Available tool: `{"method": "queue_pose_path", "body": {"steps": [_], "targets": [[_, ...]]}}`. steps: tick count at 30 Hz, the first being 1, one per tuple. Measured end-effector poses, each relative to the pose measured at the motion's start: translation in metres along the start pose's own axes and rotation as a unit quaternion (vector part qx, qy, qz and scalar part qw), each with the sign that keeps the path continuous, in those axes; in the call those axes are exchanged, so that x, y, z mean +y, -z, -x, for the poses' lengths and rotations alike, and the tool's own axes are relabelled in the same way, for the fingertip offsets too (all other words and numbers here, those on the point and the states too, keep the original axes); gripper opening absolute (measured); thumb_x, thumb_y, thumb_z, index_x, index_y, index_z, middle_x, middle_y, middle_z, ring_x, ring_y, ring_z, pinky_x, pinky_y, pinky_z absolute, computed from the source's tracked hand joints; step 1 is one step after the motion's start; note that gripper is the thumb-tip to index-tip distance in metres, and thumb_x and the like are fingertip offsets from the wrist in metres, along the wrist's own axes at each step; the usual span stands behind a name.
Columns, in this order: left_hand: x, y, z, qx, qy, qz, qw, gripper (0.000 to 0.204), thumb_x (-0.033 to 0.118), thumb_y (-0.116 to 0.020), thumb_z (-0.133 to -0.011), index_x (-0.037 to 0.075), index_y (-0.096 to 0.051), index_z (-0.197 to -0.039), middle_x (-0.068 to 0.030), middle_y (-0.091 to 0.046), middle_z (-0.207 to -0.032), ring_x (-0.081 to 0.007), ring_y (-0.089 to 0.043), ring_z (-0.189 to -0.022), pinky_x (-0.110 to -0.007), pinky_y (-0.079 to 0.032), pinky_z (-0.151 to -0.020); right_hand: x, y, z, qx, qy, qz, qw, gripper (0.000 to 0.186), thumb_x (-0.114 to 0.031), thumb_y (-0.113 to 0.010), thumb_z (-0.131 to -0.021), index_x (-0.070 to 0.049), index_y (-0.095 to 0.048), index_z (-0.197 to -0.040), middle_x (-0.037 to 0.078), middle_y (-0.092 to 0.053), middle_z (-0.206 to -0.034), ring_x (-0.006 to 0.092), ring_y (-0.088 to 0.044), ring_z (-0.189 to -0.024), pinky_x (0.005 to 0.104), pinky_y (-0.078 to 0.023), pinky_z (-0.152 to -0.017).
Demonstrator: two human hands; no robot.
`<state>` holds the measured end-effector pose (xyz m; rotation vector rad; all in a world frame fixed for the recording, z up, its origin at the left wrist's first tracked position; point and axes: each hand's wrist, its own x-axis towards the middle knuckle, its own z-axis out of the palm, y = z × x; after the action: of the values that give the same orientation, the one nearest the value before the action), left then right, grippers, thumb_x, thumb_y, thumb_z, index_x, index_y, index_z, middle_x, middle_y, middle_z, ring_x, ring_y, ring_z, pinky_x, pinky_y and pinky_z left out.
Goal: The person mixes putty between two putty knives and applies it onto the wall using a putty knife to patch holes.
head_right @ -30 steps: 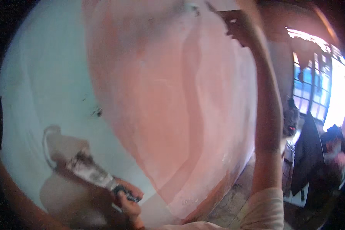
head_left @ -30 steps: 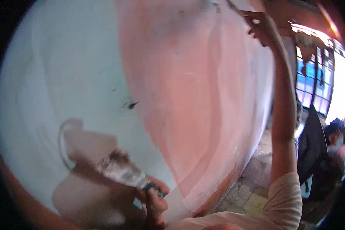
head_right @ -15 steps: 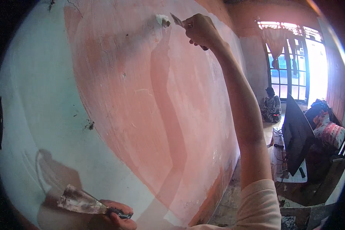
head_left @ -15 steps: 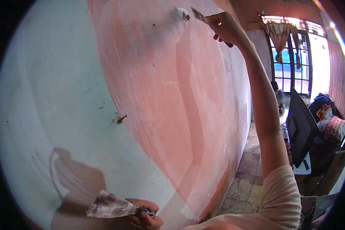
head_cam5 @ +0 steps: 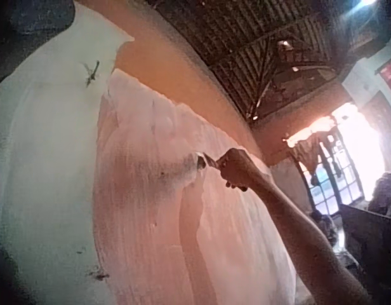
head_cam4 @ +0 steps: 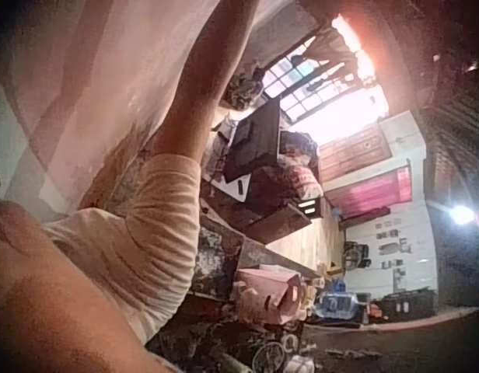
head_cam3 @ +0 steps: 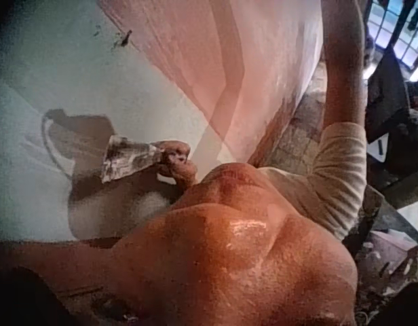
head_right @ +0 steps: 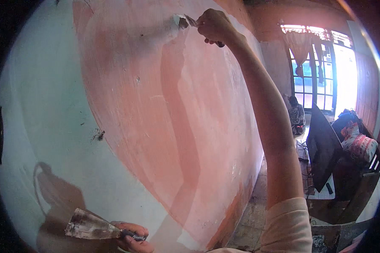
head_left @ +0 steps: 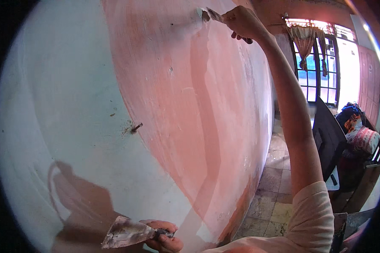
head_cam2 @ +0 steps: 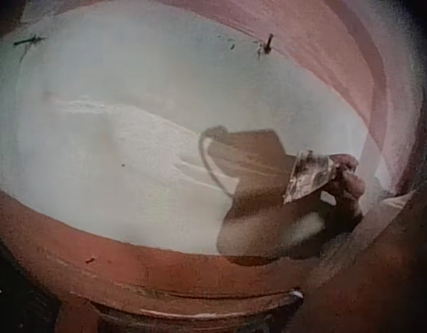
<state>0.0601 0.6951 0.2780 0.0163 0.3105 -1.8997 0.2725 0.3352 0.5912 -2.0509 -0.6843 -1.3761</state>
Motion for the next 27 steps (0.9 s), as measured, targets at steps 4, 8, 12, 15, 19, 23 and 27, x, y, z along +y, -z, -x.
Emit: {"method": "queue_pose_path", "body": {"steps": [4, 8, 12, 15, 19, 23, 27], "targets": [[0.001, 0.002, 0.001, 0.008, 0.005, -0.005, 1.000, 0.032, 0.026, -0.039, -0.097, 0.006, -0.046, -0.073, -0.0033, -0.046, -0.063, -0.0151, -0.037, -0.050, -0.032, -0.035, -0.052, -0.001, -0.010, -0.010, -0.014, -0.030, -0.006, 0.999, 0.018, 0.000, -0.046, -0.076, 0.005, -0.064, -0.077, 0.013, -0.064, -0.059, 0.0182, -0.066, -0.050, 0.0307, -0.055, -0.047], [0.001, -0.003, 0.003, 0.012, 0.013, -0.010, 1.000, 0.034, 0.026, -0.040, -0.097, 0.007, -0.045, -0.070, -0.0021, -0.045, -0.061, -0.0146, -0.035, -0.049, -0.031, -0.033, -0.050, -0.008, -0.020, -0.022, -0.068, 0.014, 0.150, 0.986, 0.017, -0.001, -0.048, -0.075, 0.002, -0.064, -0.070, 0.012, -0.063, -0.056, 0.0182, -0.065, -0.048, 0.0307, -0.055, -0.047], [0.002, -0.006, 0.001, 0.024, 0.024, -0.015, 0.999, 0.035, 0.026, -0.041, -0.097, 0.008, -0.044, -0.066, -0.0009, -0.043, -0.059, -0.0142, -0.033, -0.048, -0.031, -0.031, -0.049, -0.017, -0.013, -0.013, -0.038, -0.006, 0.069, 0.997, 0.017, -0.004, -0.049, -0.079, 0.000, -0.064, -0.084, 0.011, -0.063, -0.059, 0.0177, -0.066, -0.050, 0.0305, -0.055, -0.048], [0.001, -0.008, -0.001, 0.031, 0.032, -0.016, 0.999, 0.037, 0.026, -0.041, -0.097, 0.009, -0.044, -0.064, 0.0000, -0.043, -0.057, -0.0138, -0.031, -0.047, -0.030, -0.029, -0.048, -0.020, -0.017, -0.010, -0.063, -0.007, 0.103, 0.993, 0.029, -0.004, -0.048, -0.085, 0.001, -0.066, -0.107, 0.013, -0.065, -0.065, 0.0189, -0.067, -0.053, 0.0303, -0.056, -0.047], [-0.001, -0.013, -0.005, 0.042, 0.014, -0.019, 0.999, 0.036, 0.026, -0.041, -0.097, 0.009, -0.044, -0.065, 0.0004, -0.043, -0.057, -0.0137, -0.031, -0.047, -0.030, -0.028, -0.048, -0.027, -0.007, 0.007, -0.073, -0.013, 0.083, 0.994, 0.028, -0.006, -0.051, -0.086, -0.001, -0.066, -0.110, 0.014, -0.065, -0.066, 0.0181, -0.065, -0.050, 0.0303, -0.054, -0.046], [-0.011, -0.026, -0.014, 0.050, -0.054, -0.027, 0.997, 0.034, 0.026, -0.041, -0.097, 0.009, -0.045, -0.069, 0.0000, -0.044, -0.059, -0.0139, -0.033, -0.048, -0.030, -0.030, -0.050, -0.027, 0.010, 0.018, -0.089, 0.030, 0.071, 0.993, 0.027, -0.007, -0.054, -0.088, -0.003, -0.065, -0.112, 0.013, -0.067, -0.069, 0.0170, -0.064, -0.050, 0.0303, -0.054, -0.047], [-0.025, -0.037, -0.025, 0.058, -0.144, -0.045, 0.987, 0.031, 0.026, -0.040, -0.098, 0.009, -0.047, -0.073, -0.0004, -0.046, -0.061, -0.0142, -0.035, -0.049, -0.030, -0.032, -0.051, -0.014, 0.029, 0.024, -0.049, 0.098, 0.007, 0.994, 0.029, -0.003, -0.053, -0.078, 0.000, -0.068, -0.102, 0.014, -0.067, -0.067, 0.0179, -0.066, -0.053, 0.0322, -0.057, -0.050]]}}
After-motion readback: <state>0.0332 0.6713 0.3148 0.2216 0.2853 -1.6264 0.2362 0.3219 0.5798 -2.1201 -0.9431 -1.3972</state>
